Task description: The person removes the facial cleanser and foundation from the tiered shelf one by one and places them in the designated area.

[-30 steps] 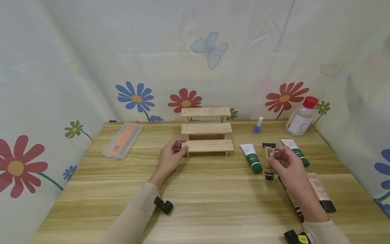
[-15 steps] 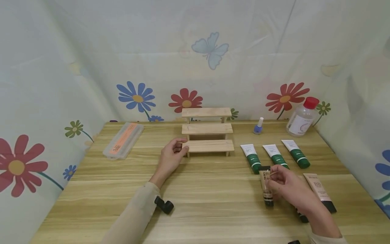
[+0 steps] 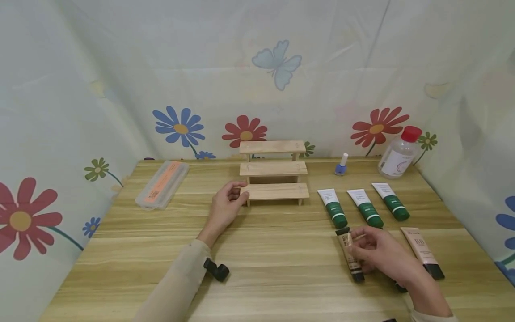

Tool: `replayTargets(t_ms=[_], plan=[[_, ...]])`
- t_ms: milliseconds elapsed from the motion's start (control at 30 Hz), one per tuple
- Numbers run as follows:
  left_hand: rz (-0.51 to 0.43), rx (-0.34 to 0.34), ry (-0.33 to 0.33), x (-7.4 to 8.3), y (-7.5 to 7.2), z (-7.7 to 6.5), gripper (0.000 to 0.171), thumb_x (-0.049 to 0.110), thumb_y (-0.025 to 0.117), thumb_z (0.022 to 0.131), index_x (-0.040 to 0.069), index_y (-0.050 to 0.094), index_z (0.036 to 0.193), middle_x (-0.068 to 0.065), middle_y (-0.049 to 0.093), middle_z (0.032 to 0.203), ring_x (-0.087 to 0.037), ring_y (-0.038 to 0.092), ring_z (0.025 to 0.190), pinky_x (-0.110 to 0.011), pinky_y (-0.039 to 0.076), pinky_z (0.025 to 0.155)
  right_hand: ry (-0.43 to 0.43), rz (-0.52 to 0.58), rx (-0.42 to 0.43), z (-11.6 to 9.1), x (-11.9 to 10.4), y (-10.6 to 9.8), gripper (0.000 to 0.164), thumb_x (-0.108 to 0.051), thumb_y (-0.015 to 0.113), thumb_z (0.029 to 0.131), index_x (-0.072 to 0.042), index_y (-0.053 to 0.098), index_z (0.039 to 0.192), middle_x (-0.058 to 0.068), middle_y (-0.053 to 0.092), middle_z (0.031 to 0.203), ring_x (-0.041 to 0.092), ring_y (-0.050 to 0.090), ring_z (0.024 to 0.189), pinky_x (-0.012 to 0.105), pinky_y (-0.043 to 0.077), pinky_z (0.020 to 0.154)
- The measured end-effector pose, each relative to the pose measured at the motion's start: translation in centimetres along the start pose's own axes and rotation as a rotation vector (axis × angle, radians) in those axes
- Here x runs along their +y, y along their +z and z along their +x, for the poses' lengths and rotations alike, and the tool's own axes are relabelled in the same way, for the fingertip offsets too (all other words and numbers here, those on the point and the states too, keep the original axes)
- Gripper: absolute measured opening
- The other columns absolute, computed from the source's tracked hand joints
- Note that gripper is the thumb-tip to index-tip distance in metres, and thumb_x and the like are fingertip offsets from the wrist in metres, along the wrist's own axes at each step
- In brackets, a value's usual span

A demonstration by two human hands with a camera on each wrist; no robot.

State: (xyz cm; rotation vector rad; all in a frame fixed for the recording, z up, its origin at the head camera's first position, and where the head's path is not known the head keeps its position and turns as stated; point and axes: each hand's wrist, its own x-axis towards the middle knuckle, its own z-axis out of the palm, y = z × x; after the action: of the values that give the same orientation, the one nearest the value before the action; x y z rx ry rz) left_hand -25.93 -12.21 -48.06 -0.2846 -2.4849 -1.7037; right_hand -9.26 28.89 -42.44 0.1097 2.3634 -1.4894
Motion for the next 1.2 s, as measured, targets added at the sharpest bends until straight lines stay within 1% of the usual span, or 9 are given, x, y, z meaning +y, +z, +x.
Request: replayTargets(t_ms=[233, 367, 467, 533, 700, 867, 1000, 1100, 1200], plan=[[0.002, -0.002, 0.005, 0.05, 0.03, -0.02, 0.029, 0.024, 0.077, 0.108, 0.017, 0.076, 0.136, -0.008, 0.076, 0.120, -0.024, 0.072, 0.112, -0.045, 0.059, 0.102, 0.011, -0.041, 0.024, 0.06, -0.07, 0.32, 0.051, -0.022, 0.081, 0.105, 0.009, 0.063, 0.142, 0.012, 0.075, 0.112, 0.023, 0.073, 0.087, 0.041, 0.067, 0.070], [-0.013, -0.006, -0.007, 0.12, 0.04, -0.09, 0.028, 0.025, 0.077, 0.108, 0.020, 0.076, 0.136, -0.007, 0.075, 0.121, -0.023, 0.072, 0.112, -0.044, 0.059, 0.101, 0.032, -0.101, 0.070, 0.05, -0.23, 0.31, 0.055, -0.025, 0.084, 0.102, 0.008, 0.065, 0.142, 0.010, 0.076, 0.111, 0.022, 0.073, 0.087, 0.039, 0.066, 0.070], [-0.021, -0.011, -0.014, 0.06, 0.03, -0.13, 0.029, 0.026, 0.078, 0.107, 0.021, 0.076, 0.136, -0.007, 0.075, 0.122, -0.023, 0.071, 0.113, -0.045, 0.058, 0.101, 0.048, -0.141, 0.112, -0.01, -0.33, 0.23, 0.056, -0.023, 0.086, 0.100, 0.006, 0.065, 0.144, 0.010, 0.076, 0.111, 0.022, 0.073, 0.086, 0.038, 0.066, 0.069], [-0.018, -0.013, -0.012, 0.00, 0.04, -0.14, 0.030, 0.026, 0.077, 0.108, 0.022, 0.076, 0.137, -0.008, 0.075, 0.123, -0.023, 0.071, 0.113, -0.045, 0.058, 0.102, 0.039, -0.172, 0.133, -0.08, -0.43, 0.10, 0.056, -0.021, 0.086, 0.101, 0.005, 0.064, 0.146, 0.010, 0.076, 0.112, 0.022, 0.073, 0.085, 0.038, 0.065, 0.068], [-0.015, -0.013, -0.006, -0.03, 0.01, -0.18, 0.031, 0.028, 0.077, 0.108, 0.022, 0.075, 0.138, -0.008, 0.074, 0.125, -0.024, 0.071, 0.115, -0.046, 0.058, 0.103, -0.009, -0.213, 0.186, -0.20, -0.70, -0.27, 0.055, -0.021, 0.083, 0.103, 0.001, 0.062, 0.150, 0.011, 0.075, 0.113, 0.021, 0.071, 0.083, 0.036, 0.063, 0.065], [-0.007, -0.010, -0.006, 0.04, -0.11, -0.15, 0.031, 0.027, 0.077, 0.108, 0.021, 0.075, 0.138, -0.008, 0.074, 0.124, -0.024, 0.071, 0.115, -0.046, 0.058, 0.103, -0.080, -0.204, 0.245, -0.31, -0.94, -0.48, 0.051, -0.023, 0.080, 0.106, -0.001, 0.063, 0.148, 0.012, 0.075, 0.115, 0.021, 0.071, 0.087, 0.034, 0.062, 0.065], [-0.006, -0.009, 0.001, -0.02, -0.14, -0.11, 0.031, 0.027, 0.077, 0.108, 0.020, 0.075, 0.139, -0.008, 0.074, 0.124, -0.024, 0.071, 0.114, -0.047, 0.058, 0.103, -0.117, -0.186, 0.325, -0.29, -0.92, -0.42, 0.048, -0.026, 0.078, 0.108, -0.004, 0.064, 0.148, 0.014, 0.074, 0.121, 0.019, 0.071, 0.091, 0.032, 0.060, 0.066], [-0.004, -0.009, 0.006, -0.09, -0.14, -0.09, 0.031, 0.026, 0.077, 0.108, 0.019, 0.075, 0.138, -0.008, 0.074, 0.123, -0.024, 0.071, 0.114, -0.046, 0.058, 0.103, -0.146, -0.152, 0.402, -0.23, -0.79, -0.35, 0.046, -0.026, 0.076, 0.109, -0.006, 0.065, 0.148, 0.015, 0.073, 0.125, 0.016, 0.071, 0.089, 0.032, 0.061, 0.065], [-0.005, -0.011, 0.006, -0.10, -0.10, -0.11, 0.030, 0.026, 0.077, 0.108, 0.020, 0.075, 0.138, -0.008, 0.075, 0.123, -0.024, 0.071, 0.114, -0.046, 0.058, 0.103, -0.192, -0.118, 0.478, -0.23, -0.56, -0.44, 0.043, -0.029, 0.076, 0.110, -0.008, 0.067, 0.146, 0.012, 0.071, 0.127, 0.011, 0.071, 0.091, 0.029, 0.063, 0.069]])
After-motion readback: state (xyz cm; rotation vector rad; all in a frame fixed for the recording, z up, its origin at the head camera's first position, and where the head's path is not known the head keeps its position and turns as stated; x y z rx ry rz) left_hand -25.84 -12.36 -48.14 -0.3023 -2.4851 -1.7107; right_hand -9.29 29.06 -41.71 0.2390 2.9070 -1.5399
